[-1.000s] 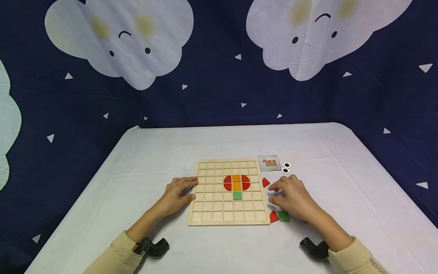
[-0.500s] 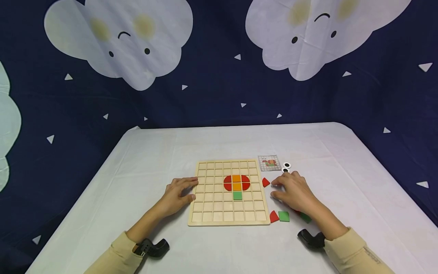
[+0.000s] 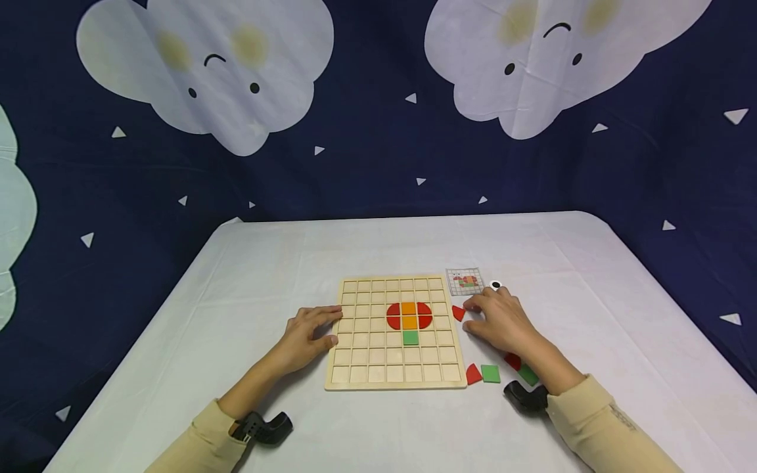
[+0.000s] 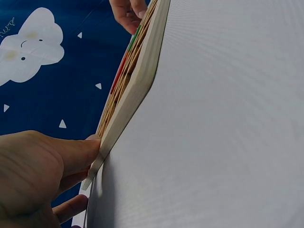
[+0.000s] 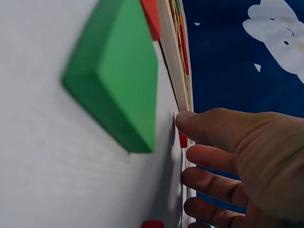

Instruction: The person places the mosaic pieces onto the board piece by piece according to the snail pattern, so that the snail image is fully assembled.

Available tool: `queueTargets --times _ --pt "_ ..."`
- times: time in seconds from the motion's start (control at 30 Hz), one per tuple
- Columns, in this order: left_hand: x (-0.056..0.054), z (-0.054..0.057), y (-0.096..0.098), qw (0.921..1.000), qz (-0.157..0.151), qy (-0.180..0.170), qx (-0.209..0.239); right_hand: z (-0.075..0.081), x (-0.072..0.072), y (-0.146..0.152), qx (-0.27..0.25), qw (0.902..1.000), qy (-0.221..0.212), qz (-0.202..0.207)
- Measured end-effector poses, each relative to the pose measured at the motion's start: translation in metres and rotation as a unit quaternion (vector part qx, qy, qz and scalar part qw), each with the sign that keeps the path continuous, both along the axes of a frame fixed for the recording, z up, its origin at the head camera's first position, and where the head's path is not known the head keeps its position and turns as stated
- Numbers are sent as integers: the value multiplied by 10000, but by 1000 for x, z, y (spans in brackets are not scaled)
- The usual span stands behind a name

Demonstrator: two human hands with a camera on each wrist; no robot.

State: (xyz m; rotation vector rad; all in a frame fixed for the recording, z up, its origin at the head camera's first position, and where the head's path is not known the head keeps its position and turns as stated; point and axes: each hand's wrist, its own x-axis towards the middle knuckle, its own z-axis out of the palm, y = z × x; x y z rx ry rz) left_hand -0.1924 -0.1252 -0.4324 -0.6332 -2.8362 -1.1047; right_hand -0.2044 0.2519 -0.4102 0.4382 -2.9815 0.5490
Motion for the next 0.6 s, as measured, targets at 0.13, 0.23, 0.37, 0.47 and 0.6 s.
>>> queueTargets --times 0.13,0.23,0.37,0.47,0.6 --pt "1 0 0 10000 -9 -24 4 -1 -5 -3 -11 9999 -20 141" --pt "0 0 0 10000 -8 -57 6 -1 -8 -5 -5 9997 -62 252" --pt "0 1 0 10000 9 -53 13 -1 -12 -7 36 9992 -60 392" --pt "1 1 0 10000 23 -23 29 0 -13 -8 61 9990 -17 452" --pt "1 1 1 10000 32 -21 29 0 -12 -7 92 9986 -29 521"
